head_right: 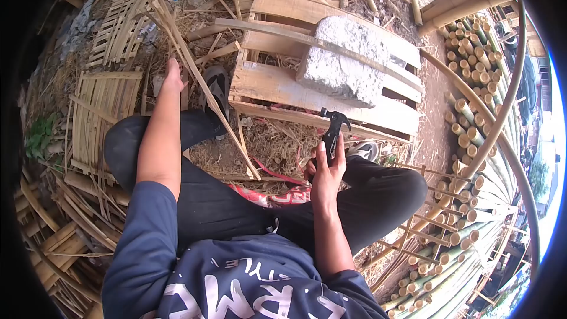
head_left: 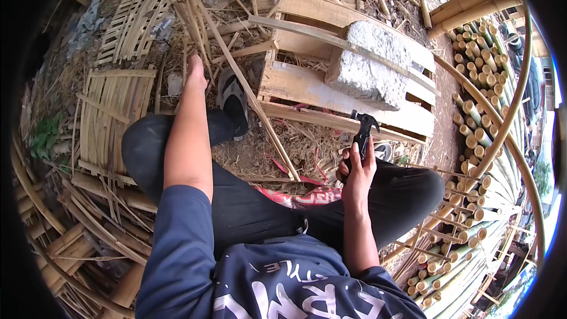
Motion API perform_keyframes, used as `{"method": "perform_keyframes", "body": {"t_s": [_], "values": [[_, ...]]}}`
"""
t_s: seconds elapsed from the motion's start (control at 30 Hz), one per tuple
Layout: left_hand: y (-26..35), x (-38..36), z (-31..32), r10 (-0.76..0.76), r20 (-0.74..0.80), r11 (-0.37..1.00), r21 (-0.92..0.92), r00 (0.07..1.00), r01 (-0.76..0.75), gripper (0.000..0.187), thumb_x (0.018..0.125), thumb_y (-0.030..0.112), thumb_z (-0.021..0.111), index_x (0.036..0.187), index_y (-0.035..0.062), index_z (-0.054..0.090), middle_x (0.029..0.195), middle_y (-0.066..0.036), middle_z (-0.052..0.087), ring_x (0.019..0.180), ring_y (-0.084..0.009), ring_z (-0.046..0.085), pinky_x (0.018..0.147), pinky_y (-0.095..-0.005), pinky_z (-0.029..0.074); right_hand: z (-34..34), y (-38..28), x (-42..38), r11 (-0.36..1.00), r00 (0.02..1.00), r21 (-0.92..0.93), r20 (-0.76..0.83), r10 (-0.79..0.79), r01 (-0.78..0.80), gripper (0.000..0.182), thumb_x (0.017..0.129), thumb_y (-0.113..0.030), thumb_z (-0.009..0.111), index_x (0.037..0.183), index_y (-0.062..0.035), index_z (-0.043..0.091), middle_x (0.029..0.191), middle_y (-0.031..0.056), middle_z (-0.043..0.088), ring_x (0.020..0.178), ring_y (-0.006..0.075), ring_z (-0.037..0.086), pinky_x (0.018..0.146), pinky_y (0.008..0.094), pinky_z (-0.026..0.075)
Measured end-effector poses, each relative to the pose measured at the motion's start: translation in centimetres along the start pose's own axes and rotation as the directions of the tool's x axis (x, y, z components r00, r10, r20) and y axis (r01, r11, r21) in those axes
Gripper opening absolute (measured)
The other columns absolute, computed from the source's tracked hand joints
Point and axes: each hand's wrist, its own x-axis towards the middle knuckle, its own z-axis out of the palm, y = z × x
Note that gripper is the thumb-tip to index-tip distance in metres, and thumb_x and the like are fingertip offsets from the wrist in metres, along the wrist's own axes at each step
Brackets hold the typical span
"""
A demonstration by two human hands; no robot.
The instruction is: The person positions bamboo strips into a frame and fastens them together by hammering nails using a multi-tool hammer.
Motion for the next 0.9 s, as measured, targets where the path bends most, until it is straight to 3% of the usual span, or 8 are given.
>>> {"method": "perform_keyframes", "body": {"t_s": [0.13,0.23,0.33,0.43,0.53,0.77,0.83,0.9], "values": [[1.0,-3.1,0.5,0.049,0.081,0.997,0.05,0.995,-0.053,0.075,0.097,0.065,0.033,0.15,0.0126,0.042,0.163,-0.008,0.029,0.148,-0.0319,0.023,0.115,-0.0599,0.019,0.0,0.2,0.1,1.0,1.0,-0.003,0.002,0.0,0.0,0.06,0.102,-0.019,0.059,0.155,-0.0176,0.03,0.08,0.001,0.053,0.051,0.0068,0.042,0.044,0.021,0.03],[1.3,-4.6,0.7,0.07,0.125,0.993,0.083,0.99,-0.08,0.074,0.097,0.066,0.031,0.136,0.0097,0.059,0.155,-0.012,0.042,0.146,-0.0305,0.029,0.117,-0.0545,0.019,-0.1,0.4,0.1,1.0,1.0,0.003,0.015,-0.001,0.001,0.061,0.102,-0.019,0.06,0.155,-0.0179,0.03,0.08,0.001,0.054,0.051,0.0067,0.042,0.044,0.0212,0.031],[-1.0,3.8,0.3,0.184,0.21,0.982,0.01,0.96,-0.191,0.074,0.098,0.065,0.028,0.121,0.0085,0.069,0.146,-0.013,0.053,0.142,-0.0291,0.036,0.117,-0.0492,0.021,-0.1,0.6,0.2,1.0,1.0,0.009,0.003,-0.007,0.007,0.062,0.101,-0.02,0.061,0.155,-0.0181,0.03,0.08,0.0009,0.054,0.05,0.0066,0.042,0.044,0.0213,0.031],[-0.3,1.5,0.5,0.271,0.091,0.959,0.055,0.958,-0.277,0.05,0.094,0.048,0.045,0.114,0.0094,0.069,0.115,-0.008,0.069,0.127,-0.0196,0.053,0.111,-0.0407,0.032,0.0,0.4,0.1,1.0,1.0,-0.004,0.002,0.0,0.0,0.063,0.101,-0.02,0.061,0.155,-0.0183,0.03,0.08,0.0006,0.054,0.05,0.0066,0.041,0.044,0.0214,0.031],[-0.8,2.4,0.5,0.353,0.099,0.935,0.003,0.93,-0.355,0.037,0.093,0.034,0.047,0.101,0.0072,0.072,0.114,-0.011,0.071,0.119,-0.021,0.059,0.112,-0.0391,0.033,0.0,0.5,0.1,1.0,1.0,0.006,-0.005,0.01,-0.01,0.063,0.101,-0.02,0.062,0.155,-0.0186,0.03,0.08,0.0003,0.054,0.051,0.0064,0.041,0.044,0.0214,0.031],[-0.6,-0.3,0.7,0.483,0.01,0.874,-0.068,0.876,-0.481,0.031,0.097,0.021,0.047,0.08,0.0048,0.066,0.094,-0.016,0.075,0.1,-0.0262,0.069,0.109,-0.0405,0.039,0.4,0.3,-0.1,0.999,0.999,0.007,-0.007,0.037,-0.037,0.063,0.101,-0.019,0.061,0.155,-0.019,0.029,0.08,0.0,0.053,0.052,0.0063,0.042,0.044,0.0218,0.032],[-0.5,0.3,0.8,0.494,-0.006,0.862,-0.122,0.869,-0.491,0.034,0.096,0.019,0.046,0.066,0.0073,0.053,0.086,-0.021,0.073,0.092,-0.0307,0.07,0.104,-0.0419,0.044,0.6,0.0,-0.2,0.999,0.999,-0.01,-0.016,0.043,-0.043,0.062,0.101,-0.018,0.06,0.156,-0.0188,0.029,0.08,0.0,0.052,0.052,0.0064,0.042,0.044,0.0219,0.033],[-1.0,2.3,0.8,0.457,-0.031,0.86,-0.242,0.889,-0.45,0.033,0.095,0.017,0.045,0.064,0.0079,0.052,0.073,-0.016,0.064,0.09,-0.0317,0.071,0.1,-0.0415,0.047,0.6,0.1,-0.1,1.0,1.0,-0.007,-0.014,0.028,-0.028,0.063,0.101,-0.017,0.06,0.156,-0.0166,0.029,0.08,0.0,0.052,0.053,0.0061,0.042,0.046,0.0219,0.034]]}}
